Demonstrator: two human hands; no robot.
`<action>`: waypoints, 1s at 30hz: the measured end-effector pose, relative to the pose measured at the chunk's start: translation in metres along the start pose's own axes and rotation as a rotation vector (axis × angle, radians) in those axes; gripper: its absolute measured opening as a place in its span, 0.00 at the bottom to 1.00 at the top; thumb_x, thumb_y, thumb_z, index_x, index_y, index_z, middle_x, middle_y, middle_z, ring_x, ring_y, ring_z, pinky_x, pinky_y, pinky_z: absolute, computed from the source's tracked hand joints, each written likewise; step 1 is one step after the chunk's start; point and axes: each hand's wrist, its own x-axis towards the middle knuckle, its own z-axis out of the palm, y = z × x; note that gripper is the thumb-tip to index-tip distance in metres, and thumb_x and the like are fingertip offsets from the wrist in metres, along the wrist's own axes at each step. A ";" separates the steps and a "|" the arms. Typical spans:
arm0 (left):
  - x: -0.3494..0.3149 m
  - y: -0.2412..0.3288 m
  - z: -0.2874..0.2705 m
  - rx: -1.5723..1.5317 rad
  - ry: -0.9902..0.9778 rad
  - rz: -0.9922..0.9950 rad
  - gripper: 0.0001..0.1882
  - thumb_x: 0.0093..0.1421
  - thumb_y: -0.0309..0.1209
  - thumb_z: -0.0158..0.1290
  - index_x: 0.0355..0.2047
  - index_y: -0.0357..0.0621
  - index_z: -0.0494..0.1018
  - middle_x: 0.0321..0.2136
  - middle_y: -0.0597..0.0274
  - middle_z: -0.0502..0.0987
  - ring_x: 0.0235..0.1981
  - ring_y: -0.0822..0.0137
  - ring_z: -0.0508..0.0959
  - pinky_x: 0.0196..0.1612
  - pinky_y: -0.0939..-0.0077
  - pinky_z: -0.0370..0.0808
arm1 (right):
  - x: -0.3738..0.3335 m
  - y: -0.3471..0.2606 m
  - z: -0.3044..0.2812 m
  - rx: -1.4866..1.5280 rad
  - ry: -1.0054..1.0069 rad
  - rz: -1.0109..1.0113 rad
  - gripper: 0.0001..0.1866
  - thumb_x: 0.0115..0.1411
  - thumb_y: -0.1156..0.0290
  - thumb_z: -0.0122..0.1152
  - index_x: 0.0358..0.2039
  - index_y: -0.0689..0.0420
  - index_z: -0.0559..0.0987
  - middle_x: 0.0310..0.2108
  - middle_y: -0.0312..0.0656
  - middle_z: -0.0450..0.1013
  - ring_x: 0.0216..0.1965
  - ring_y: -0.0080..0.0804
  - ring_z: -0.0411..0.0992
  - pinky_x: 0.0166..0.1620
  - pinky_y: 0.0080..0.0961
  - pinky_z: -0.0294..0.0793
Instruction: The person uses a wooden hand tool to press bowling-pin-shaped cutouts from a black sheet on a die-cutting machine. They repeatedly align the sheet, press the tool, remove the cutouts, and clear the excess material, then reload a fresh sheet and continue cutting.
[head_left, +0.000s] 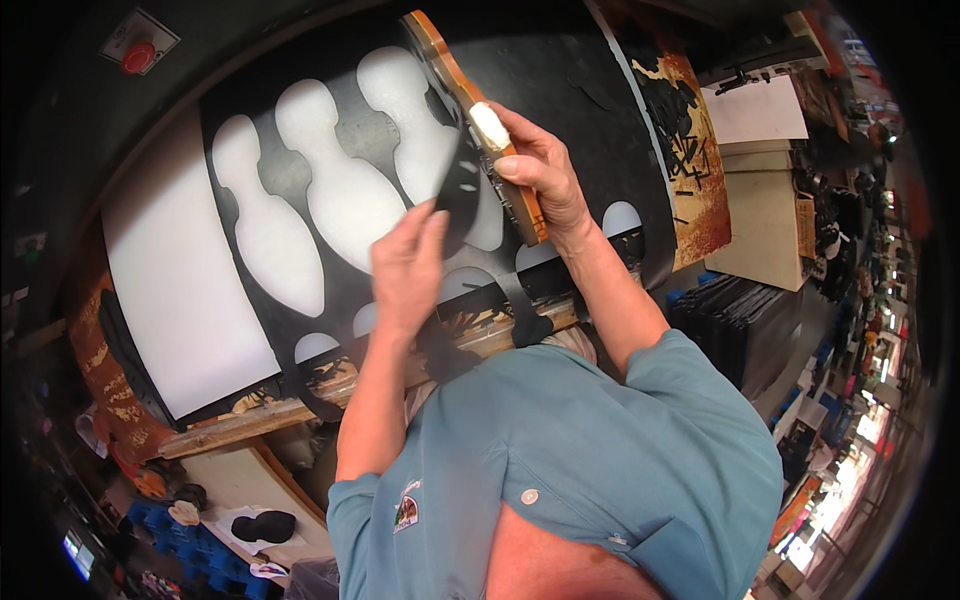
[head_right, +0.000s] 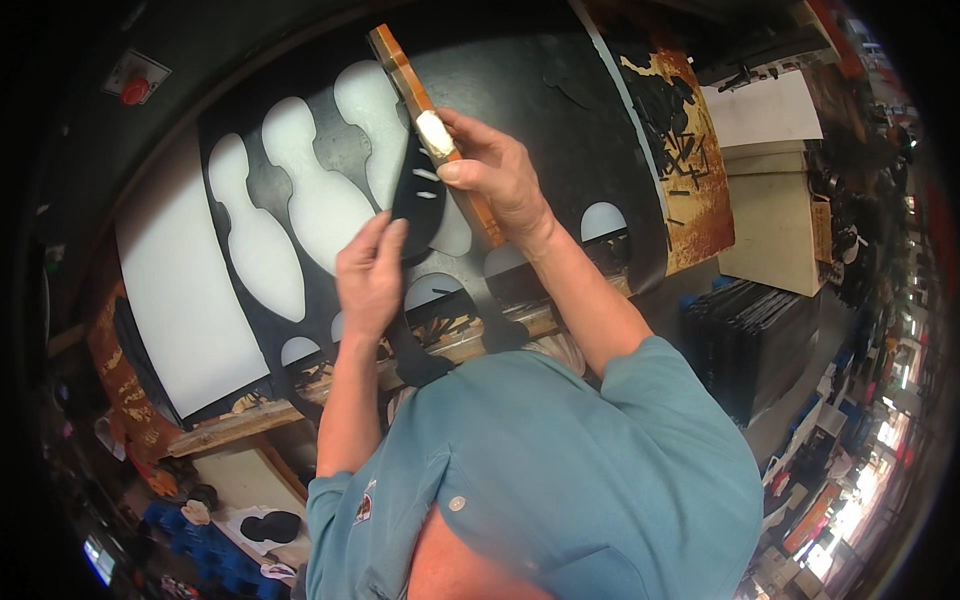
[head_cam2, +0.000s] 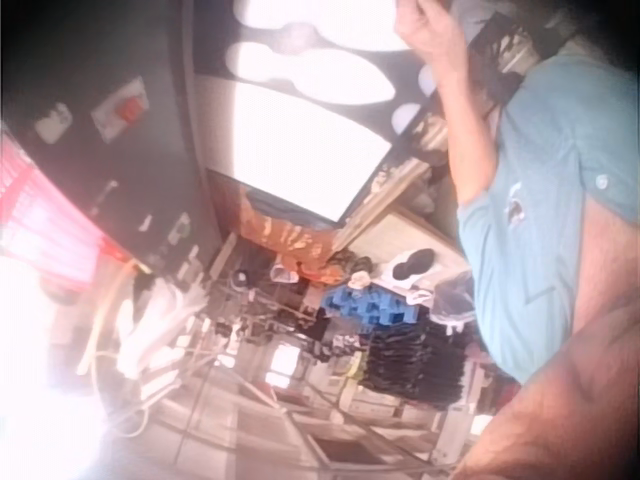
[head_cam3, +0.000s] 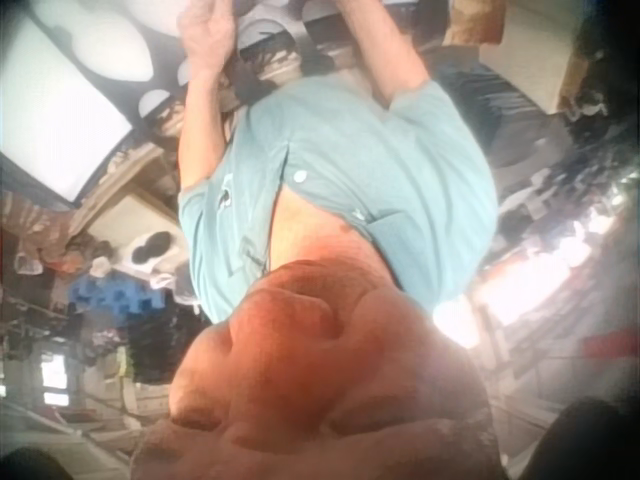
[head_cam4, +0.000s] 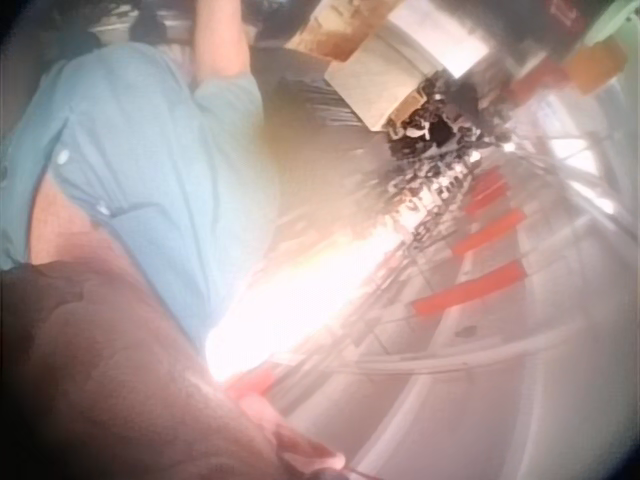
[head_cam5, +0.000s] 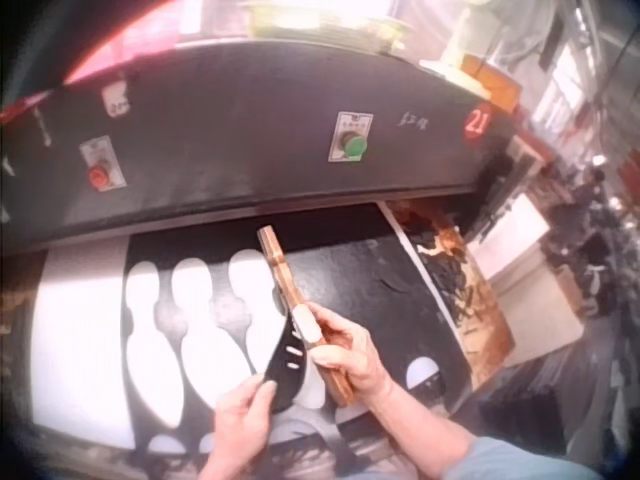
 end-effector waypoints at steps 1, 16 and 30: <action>-0.002 -0.003 -0.008 -0.044 0.106 -0.011 0.17 0.74 0.28 0.59 0.58 0.30 0.79 0.33 0.70 0.83 0.35 0.79 0.76 0.40 0.81 0.75 | 0.000 0.001 -0.001 0.039 0.005 -0.003 0.45 0.55 0.63 0.69 0.71 0.72 0.68 0.61 0.48 0.75 0.60 0.34 0.73 0.66 0.30 0.69; -0.018 0.008 -0.134 -0.171 0.231 -0.213 0.26 0.72 0.27 0.58 0.67 0.26 0.70 0.56 0.51 0.82 0.54 0.69 0.81 0.60 0.72 0.76 | -0.037 -0.010 -0.022 -0.653 0.085 -0.167 0.48 0.46 0.61 0.77 0.67 0.71 0.74 0.69 0.59 0.66 0.68 0.48 0.69 0.70 0.39 0.67; -0.023 -0.023 -0.253 0.131 0.476 -0.051 0.17 0.72 0.30 0.62 0.56 0.33 0.81 0.42 0.63 0.85 0.39 0.74 0.81 0.46 0.77 0.79 | -0.043 0.012 -0.020 -1.455 0.124 -0.437 0.43 0.43 0.59 0.73 0.62 0.64 0.79 0.67 0.70 0.62 0.61 0.68 0.67 0.63 0.54 0.72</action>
